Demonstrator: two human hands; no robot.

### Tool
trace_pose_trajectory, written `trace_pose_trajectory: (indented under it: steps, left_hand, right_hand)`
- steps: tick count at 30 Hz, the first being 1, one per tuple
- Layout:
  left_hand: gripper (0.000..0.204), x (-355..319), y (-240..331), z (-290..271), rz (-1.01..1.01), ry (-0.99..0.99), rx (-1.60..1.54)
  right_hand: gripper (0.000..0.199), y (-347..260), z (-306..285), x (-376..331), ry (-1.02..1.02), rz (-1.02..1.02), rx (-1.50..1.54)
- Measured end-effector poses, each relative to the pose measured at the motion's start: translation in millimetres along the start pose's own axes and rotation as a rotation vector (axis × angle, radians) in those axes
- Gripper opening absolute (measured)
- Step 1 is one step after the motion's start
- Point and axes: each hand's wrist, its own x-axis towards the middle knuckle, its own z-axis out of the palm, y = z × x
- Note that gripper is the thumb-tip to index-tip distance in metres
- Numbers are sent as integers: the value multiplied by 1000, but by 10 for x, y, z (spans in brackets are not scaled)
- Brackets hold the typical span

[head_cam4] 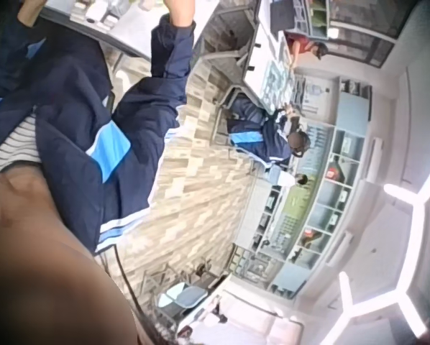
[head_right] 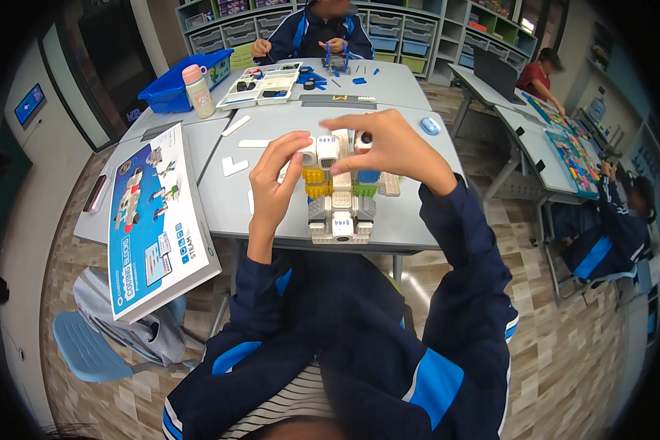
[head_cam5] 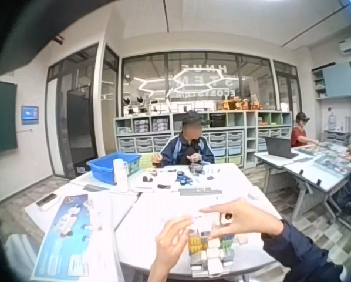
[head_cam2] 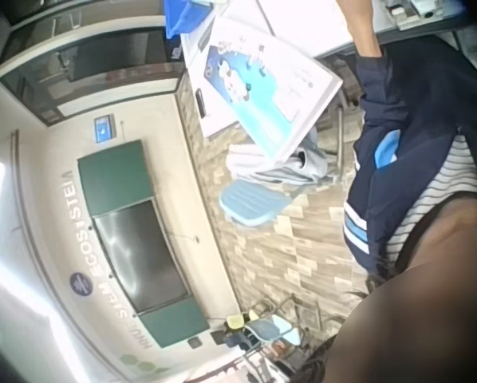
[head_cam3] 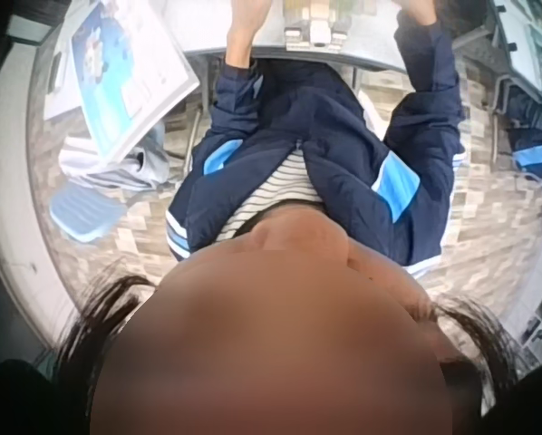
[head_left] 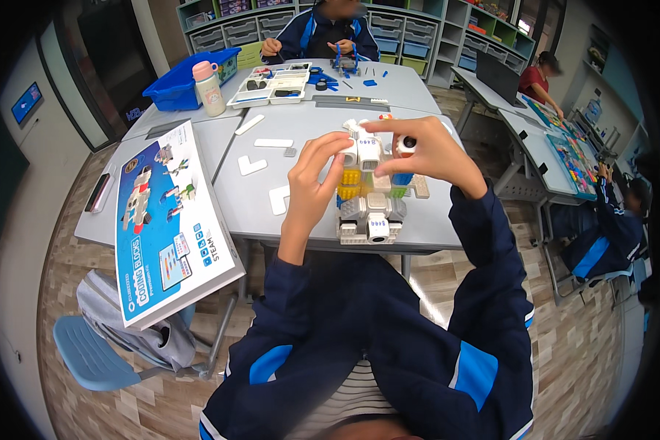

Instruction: The person assembles a multi-colored block structure on a table, repeatedly picking up individual blocks and attaching them to the growing model. They adjust and reposition pieces to fit, occasionally removing and replacing blocks to improve alignment.

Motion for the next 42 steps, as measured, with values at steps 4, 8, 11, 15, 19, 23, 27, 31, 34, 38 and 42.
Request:
trace_pose_trajectory:
  steps: [4,8,11,15,19,23,27,31,34,38,42]
  left_hand:
    - [22,-18,-17,-10,-7,-11,19]
    - [22,-30,-37,17,-8,-3,13]
    - [22,-21,-55,20,-3,-1,16]
    - [22,-44,-55,18,-12,0,9]
    - [22,-45,-55,47,-28,12,-24]
    - [22,-57,-48,62,-47,24,-56]
    - [22,-63,-49,61,-53,26,-62]
    - [22,-65,-49,63,-53,27,-65]
    - [23,-65,-46,55,-57,22,-64]
    - [23,-70,-41,60,-64,24,-72]
    - [23,-73,-44,66,-62,29,-72]
  right_hand:
    - [48,76,-7,-153,156,196,450]
    - [42,174,64,-217,200,431,923]
    - [39,211,76,-259,232,478,1003]
    - [36,211,55,-314,195,424,725]
    - [40,200,41,-317,268,283,393]
    - [41,128,120,-280,417,184,166]
    - [36,18,111,-319,310,294,541]
    - [29,40,110,-275,286,392,625]
    - [31,91,141,-284,318,312,587]
    - [40,147,179,-296,275,241,516]
    - [41,128,185,-343,210,208,655]
